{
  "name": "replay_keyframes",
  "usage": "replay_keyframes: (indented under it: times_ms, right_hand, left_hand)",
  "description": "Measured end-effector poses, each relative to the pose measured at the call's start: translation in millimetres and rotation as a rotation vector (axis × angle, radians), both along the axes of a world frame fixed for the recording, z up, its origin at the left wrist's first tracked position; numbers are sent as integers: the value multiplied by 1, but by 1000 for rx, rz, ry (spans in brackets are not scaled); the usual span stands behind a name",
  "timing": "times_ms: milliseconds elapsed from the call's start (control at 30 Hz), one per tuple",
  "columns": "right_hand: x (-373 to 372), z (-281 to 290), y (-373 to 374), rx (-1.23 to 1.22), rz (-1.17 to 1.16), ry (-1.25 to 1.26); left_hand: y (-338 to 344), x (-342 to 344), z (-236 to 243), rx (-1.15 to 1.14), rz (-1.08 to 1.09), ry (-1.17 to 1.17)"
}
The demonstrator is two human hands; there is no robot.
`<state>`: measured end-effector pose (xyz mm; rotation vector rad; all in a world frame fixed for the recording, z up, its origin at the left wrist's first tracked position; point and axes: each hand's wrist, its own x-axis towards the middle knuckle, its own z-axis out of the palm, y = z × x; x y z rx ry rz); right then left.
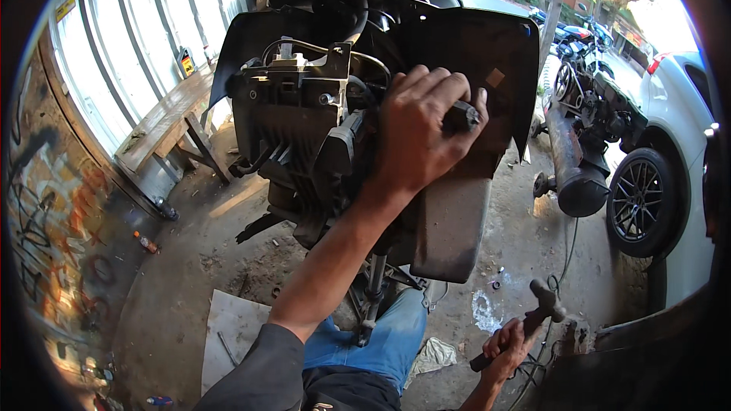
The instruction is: Repairing or adjusting the front suspension forks of a motorcycle.
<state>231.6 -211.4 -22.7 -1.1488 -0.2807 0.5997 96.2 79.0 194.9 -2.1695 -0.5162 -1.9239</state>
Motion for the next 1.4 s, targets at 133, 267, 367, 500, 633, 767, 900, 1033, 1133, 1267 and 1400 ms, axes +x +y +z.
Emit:
replay_keyframes:
  times_ms: [133, 267, 367, 500, 633, 767, 900, 1033, 1133, 1267, 1400]
  right_hand:
    - [-15, 54, 13, 296, 134, -92]
    - [-18, 70, 29, 480, 148, -241]
    - [-8, 77, 40, 623, 431, -326]
    - [-38, 115, 62, 451, 343, -414]
    - [-47, 124, 75, 475, 357, -427]
    - [-48, 131, 86, 521, 366, -442]
    - [-39, 135, 93, 536, 391, -536]
    - [-45, 142, 94, 511, 413, -530]
    - [-46, 138, 95, 531, 429, -496]
    - [-45, 136, 96, 543, 467, -463]
    - [-42, 134, 98, 546, 466, -459]
  left_hand:
    - [-3, -2, -2, -33, 4, -23]
    - [-1, -3, -6, -62, -20, -105]
    - [-3, -3, -4, -65, -48, -124]
    - [0, -7, -8, -61, -31, -132]
    - [0, -7, -9, -74, -31, -154]
    - [2, -9, -10, -54, -18, -145]
    - [-2, -8, -8, -110, -92, -128]
    - [-1, -7, -8, -113, -169, -147]
    - [0, -10, -10, -80, -186, -125]
    - [3, -9, -15, -73, -223, -151]
    - [1, -9, -14, -86, -203, -134]
